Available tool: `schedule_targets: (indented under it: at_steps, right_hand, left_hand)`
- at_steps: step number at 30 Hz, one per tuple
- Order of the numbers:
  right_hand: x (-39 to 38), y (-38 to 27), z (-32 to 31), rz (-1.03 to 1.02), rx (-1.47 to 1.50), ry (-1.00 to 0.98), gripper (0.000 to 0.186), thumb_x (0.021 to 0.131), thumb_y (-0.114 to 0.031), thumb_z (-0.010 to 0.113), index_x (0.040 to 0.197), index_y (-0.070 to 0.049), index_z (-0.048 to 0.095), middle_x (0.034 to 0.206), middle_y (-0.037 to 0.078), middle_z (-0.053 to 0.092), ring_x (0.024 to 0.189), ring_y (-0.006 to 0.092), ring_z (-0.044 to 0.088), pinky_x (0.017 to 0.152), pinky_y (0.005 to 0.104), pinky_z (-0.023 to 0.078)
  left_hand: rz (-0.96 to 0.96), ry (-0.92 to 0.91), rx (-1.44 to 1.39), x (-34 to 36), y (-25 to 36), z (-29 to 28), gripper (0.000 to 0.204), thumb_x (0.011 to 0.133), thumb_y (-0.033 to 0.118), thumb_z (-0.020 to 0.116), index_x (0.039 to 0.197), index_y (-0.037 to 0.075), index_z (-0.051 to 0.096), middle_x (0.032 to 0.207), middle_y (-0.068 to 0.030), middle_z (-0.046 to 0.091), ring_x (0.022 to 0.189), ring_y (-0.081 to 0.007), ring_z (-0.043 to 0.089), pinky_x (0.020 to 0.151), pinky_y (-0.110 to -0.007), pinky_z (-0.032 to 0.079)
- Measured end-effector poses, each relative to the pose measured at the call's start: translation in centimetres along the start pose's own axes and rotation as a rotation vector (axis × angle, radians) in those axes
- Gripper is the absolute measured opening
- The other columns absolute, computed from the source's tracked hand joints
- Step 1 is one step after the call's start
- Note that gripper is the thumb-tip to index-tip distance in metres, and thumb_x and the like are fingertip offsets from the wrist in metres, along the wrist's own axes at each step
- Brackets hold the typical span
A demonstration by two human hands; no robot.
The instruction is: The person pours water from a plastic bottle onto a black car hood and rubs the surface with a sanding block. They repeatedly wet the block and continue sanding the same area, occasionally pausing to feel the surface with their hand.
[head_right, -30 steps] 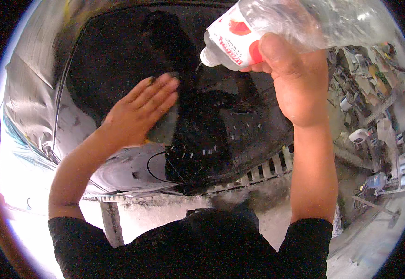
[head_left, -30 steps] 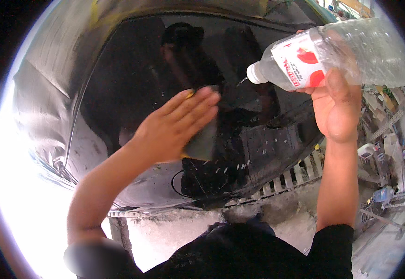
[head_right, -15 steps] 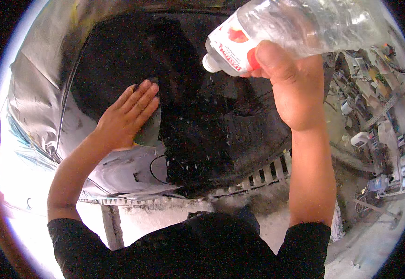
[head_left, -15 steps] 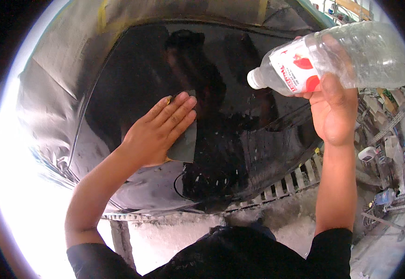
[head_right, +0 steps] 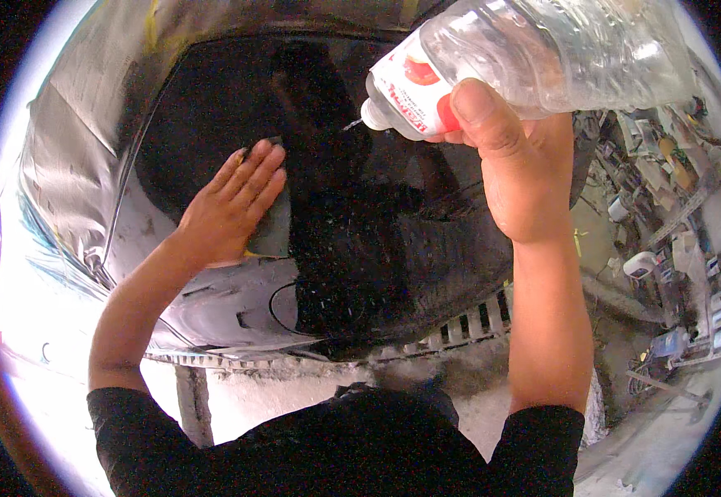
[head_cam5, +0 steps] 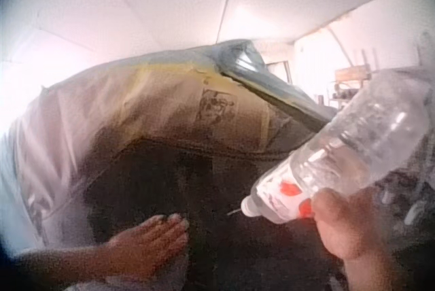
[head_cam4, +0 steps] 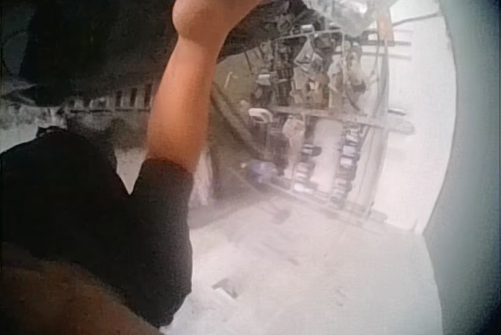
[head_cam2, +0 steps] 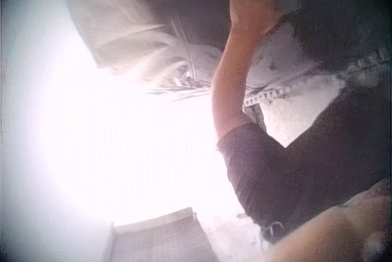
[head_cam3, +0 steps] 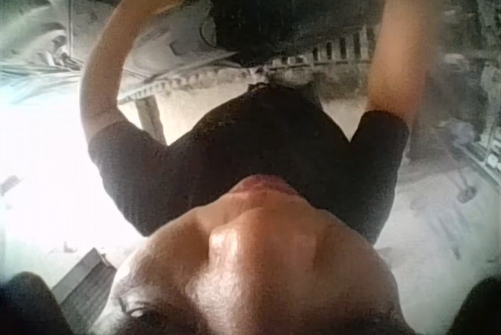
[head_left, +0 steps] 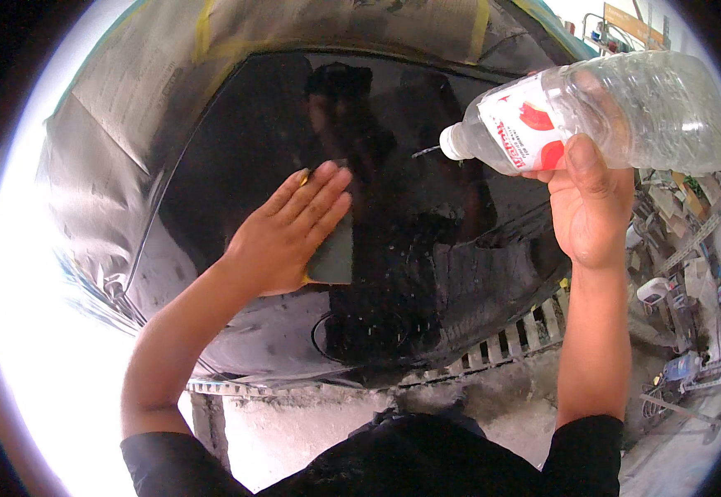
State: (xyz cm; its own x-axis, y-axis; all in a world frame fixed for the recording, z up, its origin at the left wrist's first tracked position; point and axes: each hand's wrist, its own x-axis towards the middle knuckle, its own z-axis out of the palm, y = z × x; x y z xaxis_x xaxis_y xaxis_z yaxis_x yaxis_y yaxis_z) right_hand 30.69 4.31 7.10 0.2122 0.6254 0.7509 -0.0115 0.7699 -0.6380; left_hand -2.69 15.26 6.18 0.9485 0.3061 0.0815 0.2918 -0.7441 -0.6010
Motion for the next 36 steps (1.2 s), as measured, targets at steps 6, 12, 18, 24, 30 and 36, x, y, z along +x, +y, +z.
schedule_targets:
  at_steps: [6, 12, 18, 24, 30, 36]
  right_hand:
    - [1.1, 1.6, -0.1, -0.014, 0.082, -0.002, 0.062, 0.104, -0.031, 0.055, 0.152, 0.001, 0.034, 0.138, 0.021, 0.057, 0.117, 0.0336, 0.066, 0.084, 0.0514, 0.063]
    - [1.1, 0.2, 1.5, -0.029, 0.106, 0.097, 0.065, 0.095, -0.031, 0.073, 0.142, 0.002, 0.044, 0.118, 0.017, 0.068, 0.096, 0.0245, 0.073, 0.072, 0.0362, 0.064]
    - [1.4, 0.6, 1.8, -0.015, 0.143, 0.118, 0.060, 0.096, -0.029, 0.070, 0.141, 0.002, 0.046, 0.116, 0.017, 0.069, 0.095, 0.0237, 0.073, 0.070, 0.0366, 0.064]
    - [1.6, 0.4, 2.4, -0.023, 0.136, 0.107, 0.060, 0.095, -0.028, 0.072, 0.141, 0.002, 0.046, 0.118, 0.017, 0.068, 0.095, 0.0231, 0.073, 0.070, 0.0364, 0.064]
    - [1.0, 0.7, 1.6, -0.006, 0.135, 0.107, 0.061, 0.095, -0.030, 0.072, 0.140, 0.001, 0.047, 0.118, 0.016, 0.069, 0.095, 0.0228, 0.073, 0.071, 0.0358, 0.064]
    - [1.8, 1.3, 0.7, -0.028, 0.022, 0.001, 0.065, 0.103, -0.034, 0.058, 0.151, 0.002, 0.034, 0.134, 0.021, 0.060, 0.113, 0.0327, 0.069, 0.084, 0.0499, 0.064]
  left_hand:
    - [-0.037, 0.209, 0.014, 10.2, 3.2, -0.5, 0.093, 0.079, 0.042, 0.071, 0.154, -0.002, 0.038, 0.165, -0.0198, 0.032, 0.155, -0.0328, 0.027, 0.128, -0.048, 0.019]
    - [-0.030, -0.007, -0.162, -0.2, -0.1, -0.8, 0.100, 0.072, 0.038, 0.074, 0.155, -0.002, 0.035, 0.168, -0.0214, 0.023, 0.158, -0.0340, 0.020, 0.129, -0.048, 0.016]
    - [-0.041, 0.187, -0.100, 7.1, 1.8, -0.4, 0.094, 0.079, 0.040, 0.071, 0.155, -0.003, 0.035, 0.167, -0.0230, 0.025, 0.157, -0.0341, 0.020, 0.129, -0.047, 0.014]
    - [0.019, 0.156, -0.173, 4.9, 0.3, -0.9, 0.095, 0.078, 0.042, 0.072, 0.155, -0.001, 0.036, 0.168, -0.0190, 0.024, 0.158, -0.0328, 0.020, 0.129, -0.047, 0.016]
    - [-0.048, 0.079, -0.040, 4.8, 0.7, -1.1, 0.090, 0.082, 0.036, 0.068, 0.156, -0.001, 0.035, 0.168, -0.0186, 0.026, 0.158, -0.0310, 0.020, 0.129, -0.045, 0.014]
    - [-0.018, 0.149, -0.119, 5.9, 0.1, -1.3, 0.084, 0.086, 0.037, 0.066, 0.156, 0.001, 0.037, 0.168, -0.0135, 0.027, 0.158, -0.0268, 0.021, 0.129, -0.043, 0.014]
